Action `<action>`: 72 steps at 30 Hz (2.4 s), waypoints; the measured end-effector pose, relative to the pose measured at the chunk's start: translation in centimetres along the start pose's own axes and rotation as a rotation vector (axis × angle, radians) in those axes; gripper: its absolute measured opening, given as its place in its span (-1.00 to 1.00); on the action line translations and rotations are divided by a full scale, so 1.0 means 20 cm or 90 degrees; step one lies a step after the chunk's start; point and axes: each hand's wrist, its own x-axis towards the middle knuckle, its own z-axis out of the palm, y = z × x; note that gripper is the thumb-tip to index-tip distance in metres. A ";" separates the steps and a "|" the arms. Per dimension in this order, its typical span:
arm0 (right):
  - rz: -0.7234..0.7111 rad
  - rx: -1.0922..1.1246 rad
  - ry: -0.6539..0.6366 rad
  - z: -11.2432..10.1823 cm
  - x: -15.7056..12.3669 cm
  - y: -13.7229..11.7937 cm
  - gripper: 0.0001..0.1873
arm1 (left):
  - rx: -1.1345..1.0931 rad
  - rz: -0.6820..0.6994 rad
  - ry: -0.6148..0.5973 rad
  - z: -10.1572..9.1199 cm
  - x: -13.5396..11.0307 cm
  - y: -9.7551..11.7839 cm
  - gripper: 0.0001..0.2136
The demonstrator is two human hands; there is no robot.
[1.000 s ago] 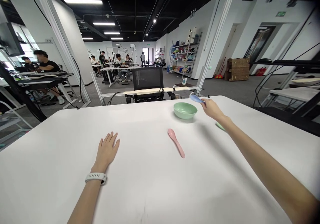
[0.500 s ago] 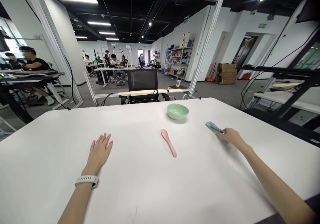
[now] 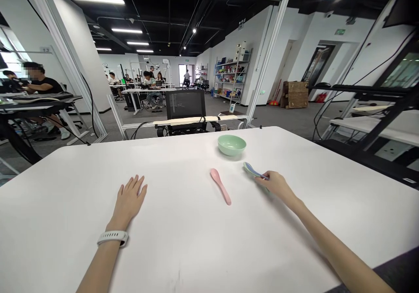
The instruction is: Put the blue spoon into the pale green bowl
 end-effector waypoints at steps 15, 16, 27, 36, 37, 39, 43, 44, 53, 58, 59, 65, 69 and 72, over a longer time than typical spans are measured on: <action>0.018 0.012 -0.017 0.04 -0.06 -0.08 -0.71 | 0.011 -0.012 -0.002 0.01 0.00 0.00 -0.37; 0.020 0.009 -0.019 0.04 -0.07 -0.08 -0.71 | 0.010 -0.013 -0.005 0.00 0.00 0.01 -0.37; 0.023 0.016 -0.019 0.05 -0.06 -0.07 -0.72 | 0.011 -0.005 0.006 0.01 0.00 0.00 -0.39; 0.014 0.022 0.066 -0.05 0.08 0.03 -0.61 | 0.013 -0.011 -0.013 0.01 0.00 0.00 -0.36; 0.016 0.018 0.084 -0.07 0.11 0.06 -0.64 | 0.012 -0.010 -0.011 0.01 0.00 0.00 -0.36; 0.019 0.009 0.114 -0.12 0.18 0.13 -0.65 | 0.010 -0.008 -0.005 0.01 0.00 -0.01 -0.37; 0.029 -0.036 0.152 -0.16 0.28 0.27 -0.63 | 0.004 -0.005 -0.001 0.02 0.01 -0.01 -0.37; 0.034 -0.052 0.162 -0.16 0.30 0.31 -0.64 | 0.004 -0.005 -0.001 0.02 0.01 -0.01 -0.37; 0.024 -0.181 0.174 -0.07 0.38 0.46 -0.60 | 0.022 0.000 0.014 0.02 0.00 -0.01 -0.39; 0.020 -0.230 0.167 -0.06 0.40 0.48 -0.59 | 0.021 0.005 0.025 0.02 0.00 0.00 -0.41; 0.017 -0.236 0.166 -0.06 0.40 0.48 -0.58 | 0.019 0.004 0.020 0.02 0.00 0.00 -0.41; 0.005 -0.242 0.163 -0.05 0.41 0.48 -0.52 | 0.015 -0.008 0.003 0.00 -0.01 0.02 -0.39; -0.001 -0.244 0.166 -0.05 0.41 0.49 -0.53 | 0.013 -0.009 -0.002 0.00 -0.01 0.01 -0.39; -0.008 -0.247 0.176 -0.04 0.41 0.49 -0.52 | 0.007 -0.007 0.003 0.00 0.00 0.01 -0.39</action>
